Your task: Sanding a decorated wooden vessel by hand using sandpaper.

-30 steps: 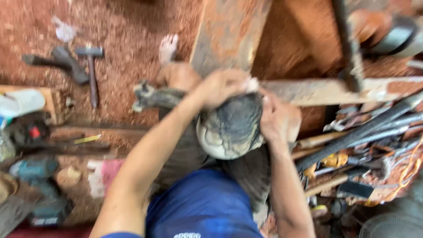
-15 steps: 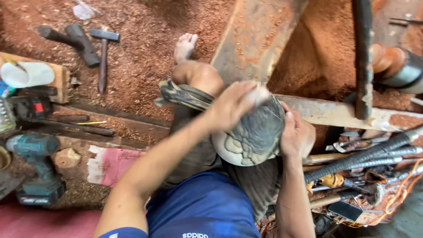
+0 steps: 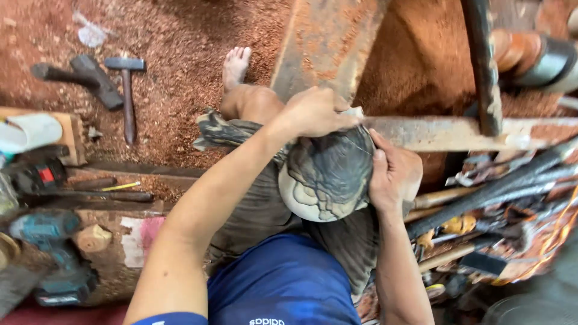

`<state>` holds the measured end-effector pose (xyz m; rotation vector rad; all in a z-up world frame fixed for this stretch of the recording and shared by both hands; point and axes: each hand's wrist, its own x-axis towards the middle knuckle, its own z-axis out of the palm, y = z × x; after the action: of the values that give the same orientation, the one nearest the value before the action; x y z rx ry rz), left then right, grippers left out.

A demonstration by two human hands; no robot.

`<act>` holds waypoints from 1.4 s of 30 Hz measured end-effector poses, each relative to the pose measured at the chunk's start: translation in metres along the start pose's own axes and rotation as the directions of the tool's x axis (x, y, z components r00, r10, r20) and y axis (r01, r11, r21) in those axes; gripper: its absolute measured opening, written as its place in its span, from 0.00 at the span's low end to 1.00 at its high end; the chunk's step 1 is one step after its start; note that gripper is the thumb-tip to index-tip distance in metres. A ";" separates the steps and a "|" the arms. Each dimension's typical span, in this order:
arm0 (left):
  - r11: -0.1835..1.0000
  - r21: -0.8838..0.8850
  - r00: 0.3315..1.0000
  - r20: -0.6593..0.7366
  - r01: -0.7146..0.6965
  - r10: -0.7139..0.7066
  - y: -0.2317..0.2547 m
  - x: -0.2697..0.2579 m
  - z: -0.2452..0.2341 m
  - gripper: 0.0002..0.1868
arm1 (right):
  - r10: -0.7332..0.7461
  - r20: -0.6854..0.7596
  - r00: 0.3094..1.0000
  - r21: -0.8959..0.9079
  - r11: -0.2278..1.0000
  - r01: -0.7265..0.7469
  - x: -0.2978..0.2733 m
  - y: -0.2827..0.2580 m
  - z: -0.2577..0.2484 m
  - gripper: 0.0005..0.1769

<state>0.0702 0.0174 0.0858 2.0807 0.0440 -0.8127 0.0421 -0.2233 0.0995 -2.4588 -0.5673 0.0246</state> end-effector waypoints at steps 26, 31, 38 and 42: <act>0.889 0.270 0.750 -0.478 -0.370 0.457 0.022 -0.095 0.077 0.23 | 0.032 0.069 0.997 0.392 0.918 -0.057 -0.021 0.003 0.012 0.17; 0.762 0.460 0.656 -0.406 -0.456 0.637 0.013 -0.114 0.107 0.22 | 0.141 0.098 0.985 0.467 0.867 -0.170 -0.026 0.015 0.019 0.17; 0.826 0.395 0.783 -0.318 -0.403 0.534 0.041 -0.092 0.087 0.24 | 0.087 0.080 0.993 0.678 0.726 -0.118 -0.024 0.025 0.024 0.22; 0.277 0.823 0.674 0.164 -0.496 0.720 0.002 -0.138 0.153 0.31 | 0.074 0.174 0.982 0.711 0.681 -0.177 -0.024 0.023 0.025 0.32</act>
<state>-0.1189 -0.0620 0.1031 2.7166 -1.2128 0.0109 0.0257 -0.2354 0.0630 -1.7028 -0.3400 0.3996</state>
